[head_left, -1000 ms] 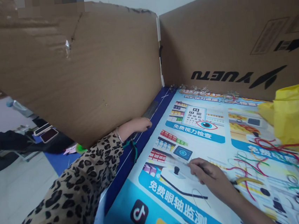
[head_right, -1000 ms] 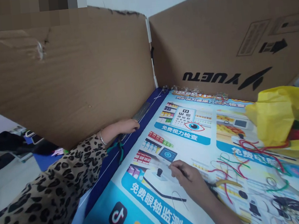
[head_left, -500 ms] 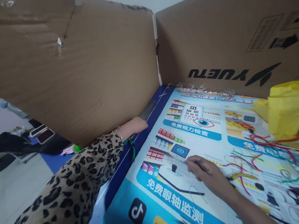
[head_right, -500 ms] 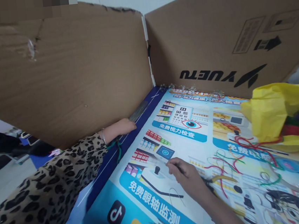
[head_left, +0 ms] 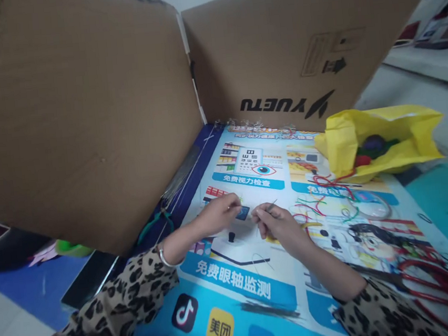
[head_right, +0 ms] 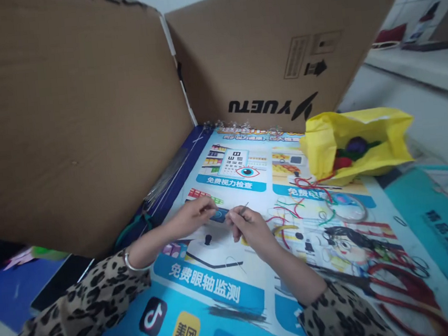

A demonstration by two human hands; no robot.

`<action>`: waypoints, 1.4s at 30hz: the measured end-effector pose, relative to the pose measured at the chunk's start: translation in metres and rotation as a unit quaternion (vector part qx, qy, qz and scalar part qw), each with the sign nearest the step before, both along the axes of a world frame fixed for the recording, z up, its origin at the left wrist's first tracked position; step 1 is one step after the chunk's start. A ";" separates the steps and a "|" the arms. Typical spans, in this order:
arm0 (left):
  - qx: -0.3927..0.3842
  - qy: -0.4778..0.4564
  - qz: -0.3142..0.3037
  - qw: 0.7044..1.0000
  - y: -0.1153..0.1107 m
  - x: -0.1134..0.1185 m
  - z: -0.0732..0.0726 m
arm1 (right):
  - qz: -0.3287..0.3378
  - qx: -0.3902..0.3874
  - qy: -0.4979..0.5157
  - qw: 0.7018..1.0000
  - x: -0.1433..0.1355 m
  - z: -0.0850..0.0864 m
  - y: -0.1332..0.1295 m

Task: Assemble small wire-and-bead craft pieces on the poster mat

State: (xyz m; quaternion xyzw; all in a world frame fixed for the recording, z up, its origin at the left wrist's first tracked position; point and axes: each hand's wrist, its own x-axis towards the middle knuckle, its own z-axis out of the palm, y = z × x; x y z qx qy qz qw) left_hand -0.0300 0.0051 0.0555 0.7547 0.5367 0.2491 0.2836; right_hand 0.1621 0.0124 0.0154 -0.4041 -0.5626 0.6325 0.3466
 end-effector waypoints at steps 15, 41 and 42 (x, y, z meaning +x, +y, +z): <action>-0.074 -0.184 0.004 0.980 -0.028 0.051 -0.049 | -0.101 0.064 -0.060 0.991 0.005 0.010 -0.039; -0.046 -0.186 -0.107 0.976 -0.025 0.039 -0.068 | -0.168 0.182 -0.190 0.950 -0.006 -0.008 -0.051; -0.043 -0.190 -0.112 0.974 -0.025 0.039 -0.068 | -0.172 0.180 -0.180 0.952 -0.006 -0.008 -0.052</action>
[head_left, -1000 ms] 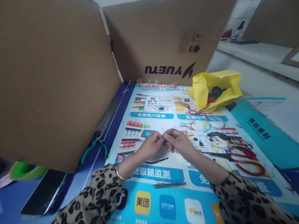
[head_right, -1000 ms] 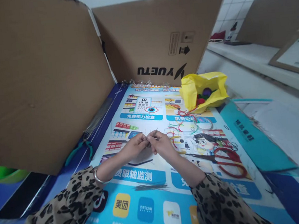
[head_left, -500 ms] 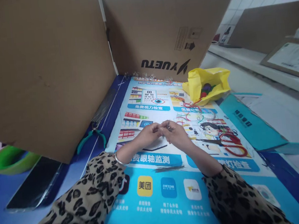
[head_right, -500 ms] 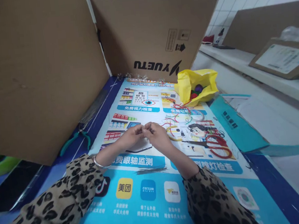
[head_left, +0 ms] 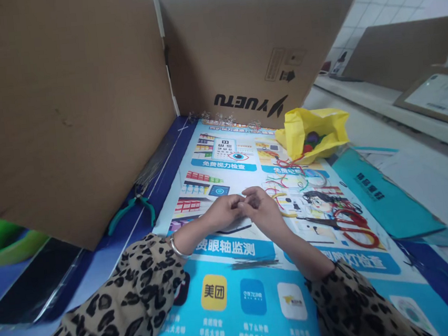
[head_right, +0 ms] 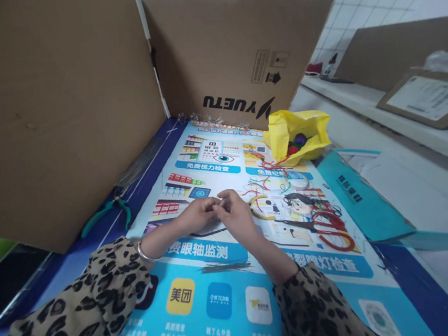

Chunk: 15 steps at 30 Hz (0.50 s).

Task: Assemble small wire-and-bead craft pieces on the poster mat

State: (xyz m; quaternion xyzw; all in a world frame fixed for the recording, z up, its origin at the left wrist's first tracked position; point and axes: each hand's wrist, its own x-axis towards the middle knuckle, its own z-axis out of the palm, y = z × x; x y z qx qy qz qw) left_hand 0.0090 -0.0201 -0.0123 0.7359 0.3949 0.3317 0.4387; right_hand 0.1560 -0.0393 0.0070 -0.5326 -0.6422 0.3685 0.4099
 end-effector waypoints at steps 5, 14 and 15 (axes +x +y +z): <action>-0.025 -0.045 -0.009 0.999 -0.004 0.003 0.003 | 0.047 -0.017 0.098 0.994 0.001 0.001 -0.004; 0.038 -0.020 0.056 0.998 -0.012 0.005 0.009 | 0.032 0.162 -0.046 0.985 0.006 0.000 -0.012; 0.043 -0.003 0.051 0.998 -0.011 0.005 0.008 | 0.032 0.184 -0.074 0.980 0.006 0.000 -0.013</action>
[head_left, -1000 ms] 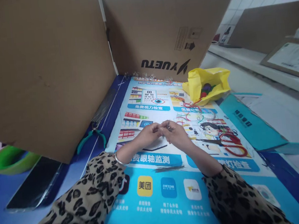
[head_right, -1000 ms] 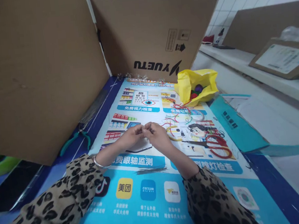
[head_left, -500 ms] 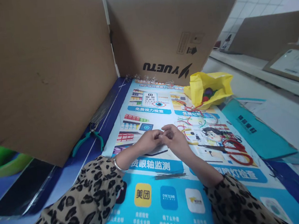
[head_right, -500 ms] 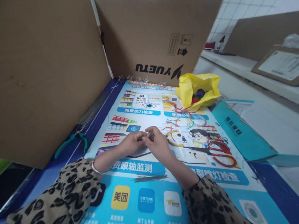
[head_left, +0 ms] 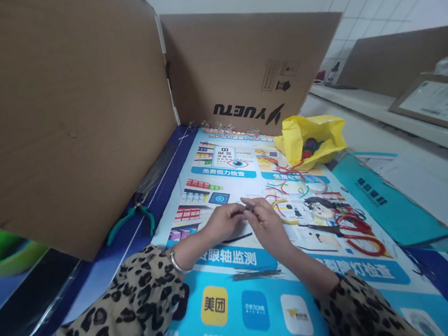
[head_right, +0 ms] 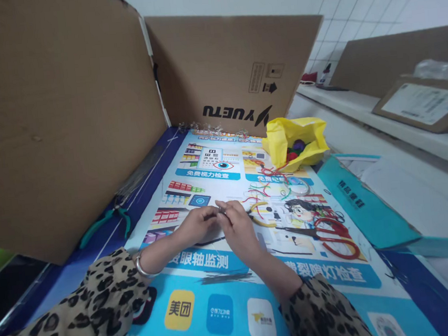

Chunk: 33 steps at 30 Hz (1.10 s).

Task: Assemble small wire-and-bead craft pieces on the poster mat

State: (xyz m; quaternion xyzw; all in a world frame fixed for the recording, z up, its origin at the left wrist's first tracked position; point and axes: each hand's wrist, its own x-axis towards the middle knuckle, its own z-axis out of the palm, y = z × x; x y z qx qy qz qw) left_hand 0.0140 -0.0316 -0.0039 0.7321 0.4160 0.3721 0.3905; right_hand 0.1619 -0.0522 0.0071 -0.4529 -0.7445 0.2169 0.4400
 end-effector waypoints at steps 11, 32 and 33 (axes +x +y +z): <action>0.009 0.047 -0.005 0.999 0.000 -0.002 -0.002 | -0.019 -0.037 0.000 0.999 -0.002 -0.005 0.003; 0.033 0.050 -0.053 0.997 -0.003 0.006 -0.009 | -0.012 -0.039 -0.057 0.998 0.000 0.011 0.000; 0.030 0.050 -0.053 0.997 -0.002 0.006 -0.009 | -0.011 -0.041 -0.055 0.998 0.000 0.011 0.000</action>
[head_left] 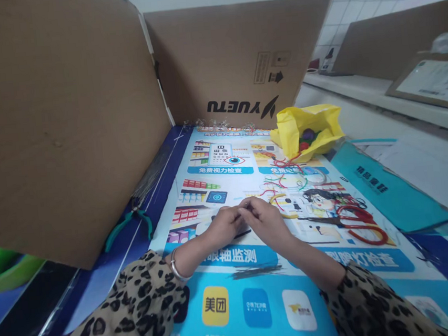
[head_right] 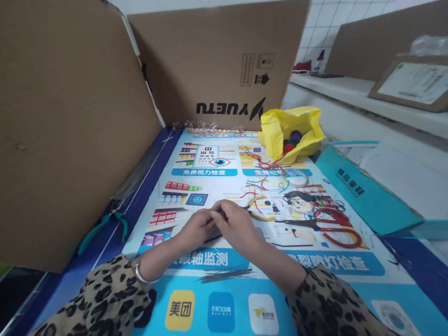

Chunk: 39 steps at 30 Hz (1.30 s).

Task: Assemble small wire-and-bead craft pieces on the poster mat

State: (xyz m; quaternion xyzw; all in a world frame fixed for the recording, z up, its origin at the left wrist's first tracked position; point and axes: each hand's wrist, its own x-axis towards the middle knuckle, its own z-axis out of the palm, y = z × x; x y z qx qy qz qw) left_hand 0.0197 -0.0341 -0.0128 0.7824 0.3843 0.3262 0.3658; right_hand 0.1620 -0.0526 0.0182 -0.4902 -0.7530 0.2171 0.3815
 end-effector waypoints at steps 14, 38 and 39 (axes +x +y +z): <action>-0.027 -0.047 0.015 0.998 -0.005 -0.001 0.008 | -0.018 -0.019 0.046 0.999 0.002 0.000 0.001; -0.028 -0.042 0.003 0.999 -0.007 -0.005 0.013 | -0.005 0.002 0.002 1.000 0.005 0.005 0.001; -0.026 -0.045 0.002 0.999 -0.006 -0.006 0.014 | -0.008 -0.003 0.000 1.000 0.005 0.004 0.001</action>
